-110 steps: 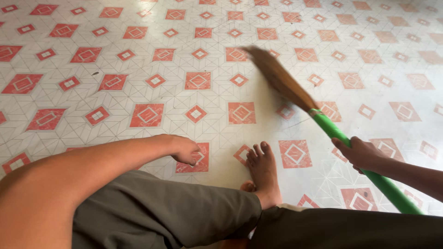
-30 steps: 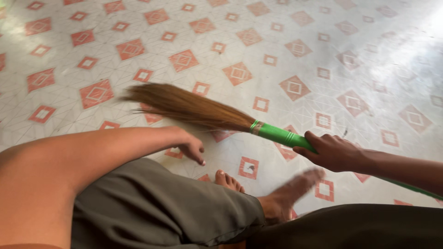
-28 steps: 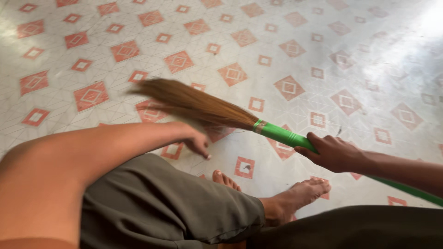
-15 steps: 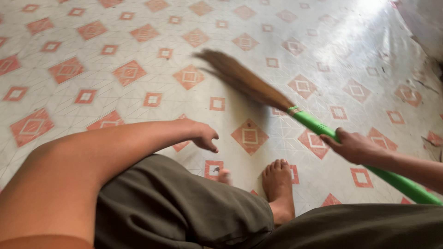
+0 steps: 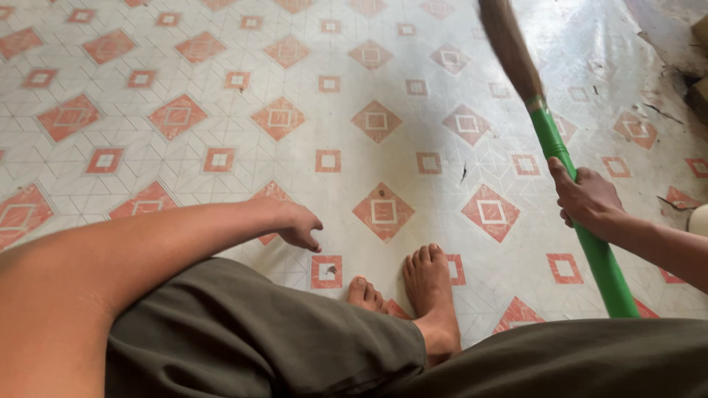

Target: The person sweeps a tiled floor using a traditional broom with a green handle. They move the broom back and forth across the patterned floor, gathering debris into a pile.

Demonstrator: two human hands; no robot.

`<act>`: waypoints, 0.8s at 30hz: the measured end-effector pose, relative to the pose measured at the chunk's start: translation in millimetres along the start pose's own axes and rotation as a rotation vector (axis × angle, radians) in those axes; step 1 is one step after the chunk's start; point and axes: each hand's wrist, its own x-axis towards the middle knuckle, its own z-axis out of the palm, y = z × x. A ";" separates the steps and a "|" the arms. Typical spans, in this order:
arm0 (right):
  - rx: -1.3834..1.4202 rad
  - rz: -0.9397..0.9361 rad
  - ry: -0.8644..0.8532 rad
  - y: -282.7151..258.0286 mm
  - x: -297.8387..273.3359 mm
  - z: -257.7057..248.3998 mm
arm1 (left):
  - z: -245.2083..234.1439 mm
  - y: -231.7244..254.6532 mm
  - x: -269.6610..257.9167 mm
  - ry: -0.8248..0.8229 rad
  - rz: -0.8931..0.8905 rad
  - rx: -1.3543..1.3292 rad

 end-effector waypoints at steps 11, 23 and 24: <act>-0.585 -0.408 -0.297 21.3 -98.8 -3.6 | -22.0 42.5 8.1 0.021 0.120 0.092; -0.653 -0.481 -0.294 49.6 -102.2 -11.4 | -73.3 113.5 2.5 0.095 0.194 0.166; -0.651 -0.439 -0.300 55.0 -94.8 -13.9 | -79.6 117.7 11.5 0.152 0.192 0.162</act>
